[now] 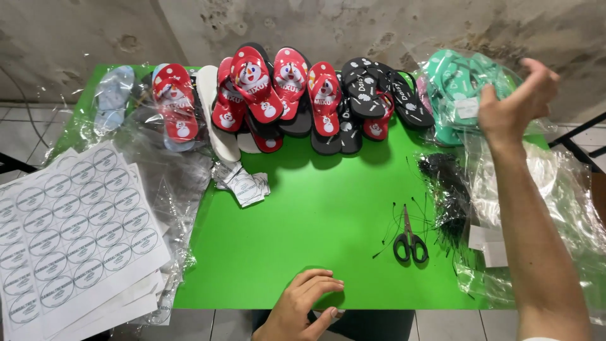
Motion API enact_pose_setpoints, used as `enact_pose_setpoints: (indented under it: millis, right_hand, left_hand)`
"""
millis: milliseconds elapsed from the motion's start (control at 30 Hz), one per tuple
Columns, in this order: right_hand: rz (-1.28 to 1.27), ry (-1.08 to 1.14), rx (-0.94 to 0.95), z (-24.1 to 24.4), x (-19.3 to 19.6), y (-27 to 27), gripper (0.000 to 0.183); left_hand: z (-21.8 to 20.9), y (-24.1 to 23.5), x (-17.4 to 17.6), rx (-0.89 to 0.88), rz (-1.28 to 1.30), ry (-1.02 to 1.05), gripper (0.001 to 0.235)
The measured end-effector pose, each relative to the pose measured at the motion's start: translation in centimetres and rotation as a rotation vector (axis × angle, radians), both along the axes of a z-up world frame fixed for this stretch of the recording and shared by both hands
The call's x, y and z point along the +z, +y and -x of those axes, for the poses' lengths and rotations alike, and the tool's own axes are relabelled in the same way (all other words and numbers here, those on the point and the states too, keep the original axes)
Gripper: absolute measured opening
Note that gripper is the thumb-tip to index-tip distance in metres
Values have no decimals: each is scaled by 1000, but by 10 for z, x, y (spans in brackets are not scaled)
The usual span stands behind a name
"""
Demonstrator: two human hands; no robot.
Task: Packaging flip-flops into plastic bags and trimming excess rubber from the straps using scissors.
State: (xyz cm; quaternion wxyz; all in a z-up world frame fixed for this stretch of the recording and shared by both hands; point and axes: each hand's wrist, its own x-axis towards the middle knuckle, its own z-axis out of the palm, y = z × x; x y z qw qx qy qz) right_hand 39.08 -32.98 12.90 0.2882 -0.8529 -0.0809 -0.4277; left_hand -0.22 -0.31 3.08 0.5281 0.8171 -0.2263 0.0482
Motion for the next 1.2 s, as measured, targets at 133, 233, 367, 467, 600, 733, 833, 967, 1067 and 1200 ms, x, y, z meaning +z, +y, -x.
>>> enact_pose_setpoints:
  millis: [133, 233, 367, 467, 600, 733, 833, 967, 1067, 1200]
  right_hand:
    - [153, 67, 348, 16, 14, 88, 25]
    - [303, 99, 639, 29, 23, 159, 20]
    - [586, 358, 741, 28, 12, 229, 36]
    - [581, 406, 624, 20, -6, 265, 39]
    - [348, 406, 506, 12, -24, 289, 36]
    - [366, 153, 315, 2, -36, 302, 24]
    - [331, 63, 386, 6, -27, 314, 15]
    - [105, 329, 690, 13, -17, 338, 10]
    - [41, 379, 674, 23, -11, 351, 20]
    - [-65, 372, 515, 22, -22, 364, 38]
  left_hand:
    - [3, -1, 0, 18, -52, 6, 35]
    - [7, 0, 3, 17, -21, -46, 32]
    - [11, 2, 2, 29, 19, -87, 27]
    - [14, 3, -3, 35, 10, -146, 26]
    - [16, 3, -17, 43, 3, -177, 25]
    - [15, 1, -23, 53, -25, -196, 24]
    - [15, 1, -23, 58, -39, -200, 24]
    - [14, -1, -24, 60, -49, -213, 24]
    - [12, -2, -26, 73, -56, -233, 22]
    - [12, -4, -30, 85, -68, -256, 21]
